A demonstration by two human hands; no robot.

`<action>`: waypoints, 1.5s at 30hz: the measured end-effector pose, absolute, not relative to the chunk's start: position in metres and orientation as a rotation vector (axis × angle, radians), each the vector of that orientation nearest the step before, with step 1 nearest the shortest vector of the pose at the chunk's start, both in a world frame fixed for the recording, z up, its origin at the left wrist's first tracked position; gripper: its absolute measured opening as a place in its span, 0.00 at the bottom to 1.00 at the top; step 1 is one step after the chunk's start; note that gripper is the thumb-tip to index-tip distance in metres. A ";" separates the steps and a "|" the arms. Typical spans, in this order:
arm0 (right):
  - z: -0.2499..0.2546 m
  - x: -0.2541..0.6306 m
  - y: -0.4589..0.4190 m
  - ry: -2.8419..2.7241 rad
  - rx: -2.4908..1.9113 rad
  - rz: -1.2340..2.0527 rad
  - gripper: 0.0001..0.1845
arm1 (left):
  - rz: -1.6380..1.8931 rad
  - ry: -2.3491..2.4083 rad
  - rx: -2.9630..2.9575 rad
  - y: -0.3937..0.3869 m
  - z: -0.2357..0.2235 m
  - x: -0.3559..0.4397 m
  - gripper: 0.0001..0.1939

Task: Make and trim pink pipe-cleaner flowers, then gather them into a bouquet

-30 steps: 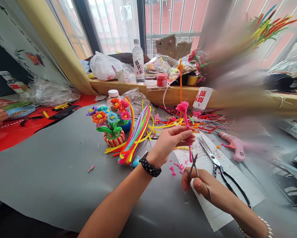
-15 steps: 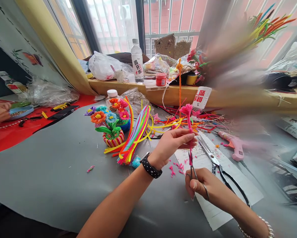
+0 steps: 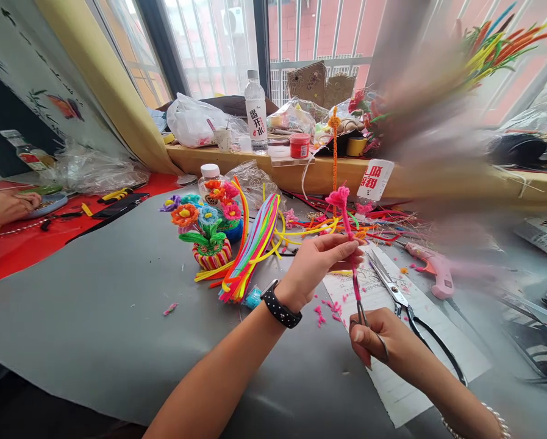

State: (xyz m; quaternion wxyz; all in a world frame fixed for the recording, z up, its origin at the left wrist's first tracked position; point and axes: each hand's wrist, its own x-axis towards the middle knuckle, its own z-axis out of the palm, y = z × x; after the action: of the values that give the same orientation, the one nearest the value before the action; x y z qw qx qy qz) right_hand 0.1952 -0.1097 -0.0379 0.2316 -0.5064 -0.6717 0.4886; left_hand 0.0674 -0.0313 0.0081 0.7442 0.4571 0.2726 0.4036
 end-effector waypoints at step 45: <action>-0.028 0.202 -0.111 -1.825 -1.352 1.357 0.41 | 0.819 0.635 1.049 -0.028 0.010 0.062 0.10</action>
State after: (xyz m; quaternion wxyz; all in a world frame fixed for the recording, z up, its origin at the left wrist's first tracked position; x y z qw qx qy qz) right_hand 0.2015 -0.1111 -0.0277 0.2451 -0.4954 -0.6688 0.4972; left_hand 0.0624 -0.0276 0.0099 0.7402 0.4784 0.2893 0.3736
